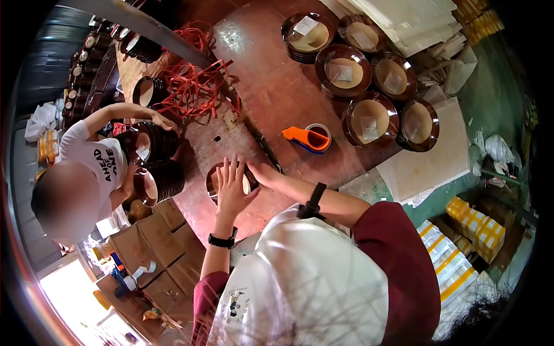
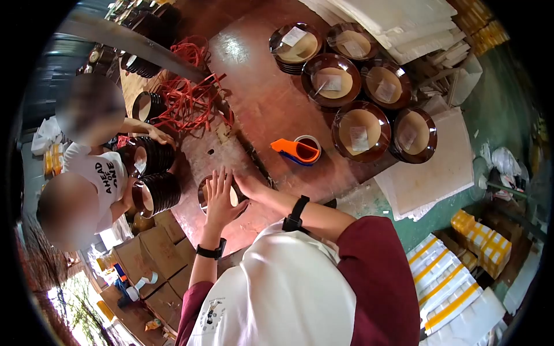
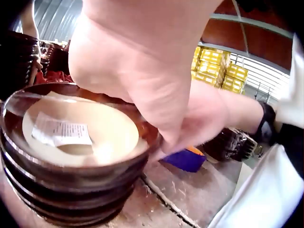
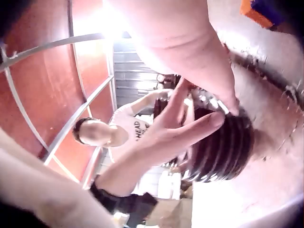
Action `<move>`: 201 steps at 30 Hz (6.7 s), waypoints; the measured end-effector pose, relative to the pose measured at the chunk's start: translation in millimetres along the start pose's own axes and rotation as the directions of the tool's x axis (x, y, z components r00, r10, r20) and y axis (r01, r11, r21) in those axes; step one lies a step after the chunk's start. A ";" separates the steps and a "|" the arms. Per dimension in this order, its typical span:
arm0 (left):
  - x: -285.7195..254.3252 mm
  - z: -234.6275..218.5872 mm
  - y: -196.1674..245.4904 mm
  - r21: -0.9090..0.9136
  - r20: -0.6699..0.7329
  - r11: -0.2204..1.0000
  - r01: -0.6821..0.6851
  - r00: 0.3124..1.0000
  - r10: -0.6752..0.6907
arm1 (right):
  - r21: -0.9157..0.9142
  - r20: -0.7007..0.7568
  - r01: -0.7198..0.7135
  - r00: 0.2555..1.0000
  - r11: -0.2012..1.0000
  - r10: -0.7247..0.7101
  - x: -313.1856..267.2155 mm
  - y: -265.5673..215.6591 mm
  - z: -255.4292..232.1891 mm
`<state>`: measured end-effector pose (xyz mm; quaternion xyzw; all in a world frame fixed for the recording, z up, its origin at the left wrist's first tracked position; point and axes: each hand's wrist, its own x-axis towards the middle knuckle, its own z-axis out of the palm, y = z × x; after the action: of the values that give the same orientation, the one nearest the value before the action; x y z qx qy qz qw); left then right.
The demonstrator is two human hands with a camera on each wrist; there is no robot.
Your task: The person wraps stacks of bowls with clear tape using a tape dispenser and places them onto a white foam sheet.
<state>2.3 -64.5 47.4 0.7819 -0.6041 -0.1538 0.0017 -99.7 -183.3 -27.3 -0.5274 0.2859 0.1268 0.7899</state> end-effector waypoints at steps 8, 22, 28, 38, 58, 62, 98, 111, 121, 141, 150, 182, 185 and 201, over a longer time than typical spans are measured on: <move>-12.1 33.7 9.3 0.036 -0.050 0.993 0.108 0.993 -0.106 | 0.317 -0.017 -0.193 0.978 0.929 0.209 2.3 -23.1 48.6; -28.4 21.8 20.3 -0.097 -0.179 0.987 0.132 0.973 -0.148 | -0.361 -0.494 0.205 0.785 0.910 -0.373 -65.0 46.5 -99.9; -81.0 39.6 5.0 -0.237 -0.322 0.947 0.217 0.902 -0.287 | -0.920 -0.358 0.030 0.338 0.390 -0.870 -94.9 45.9 -88.0; -49.0 57.3 -136.1 -0.886 0.133 0.228 0.404 0.693 -0.708 | 0.067 -0.252 -0.010 0.967 0.998 0.027 -58.7 40.2 -36.7; -200.8 77.0 -40.7 -0.994 -0.095 0.047 -0.097 0.576 -0.812 | -0.014 -0.361 -0.090 0.929 0.996 0.079 -97.5 75.7 -68.1; -212.2 78.3 -39.3 -0.997 -0.066 0.030 -0.071 0.588 -0.806 | -0.096 -0.333 -0.106 0.940 0.990 0.068 -95.1 72.3 -59.6; -37.0 46.0 -135.1 -0.941 -0.084 0.306 0.142 0.780 -0.620 | 0.122 0.077 -0.274 0.961 0.954 0.266 -48.8 19.3 -5.2; -78.4 150.5 -91.5 -0.976 0.063 -0.154 -0.152 0.479 -0.875 | -0.207 -0.104 0.165 0.976 0.964 -0.190 32.8 21.7 47.0; -113.9 105.1 -34.5 -0.839 0.422 -0.528 -0.129 0.460 -0.782 | -0.681 -0.454 0.216 0.625 0.700 -0.635 -44.2 -0.5 -30.8; -209.5 4.2 -17.4 -0.989 -0.123 0.047 -0.138 0.612 -0.781 | -0.980 0.159 0.196 0.659 -0.036 -0.736 -135.5 -64.5 -9.4; -171.2 -93.5 -15.6 -0.888 -0.455 0.290 -0.357 0.776 -0.437 | -0.773 0.614 0.553 0.530 -0.310 -0.585 -156.4 -168.0 81.8; -210.4 149.3 -215.4 -0.981 0.058 -0.041 0.192 0.082 -0.995 | -0.742 0.099 -0.002 0.989 0.670 0.113 -138.3 -275.6 80.8; -182.6 142.3 -201.1 -0.978 0.140 -0.124 0.169 0.087 -0.986 | -0.663 0.140 -0.028 0.977 0.748 0.161 -144.3 -290.6 106.2; -101.8 184.4 -115.4 -0.934 0.149 -0.007 0.356 0.373 -0.916 | -0.588 0.032 -0.050 0.996 0.807 0.085 -157.7 -274.0 60.7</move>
<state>43.8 96.6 -125.8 0.8447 0.0694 -0.1984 0.4922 -69.7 -225.0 290.5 -0.7311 0.2291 0.2517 0.5913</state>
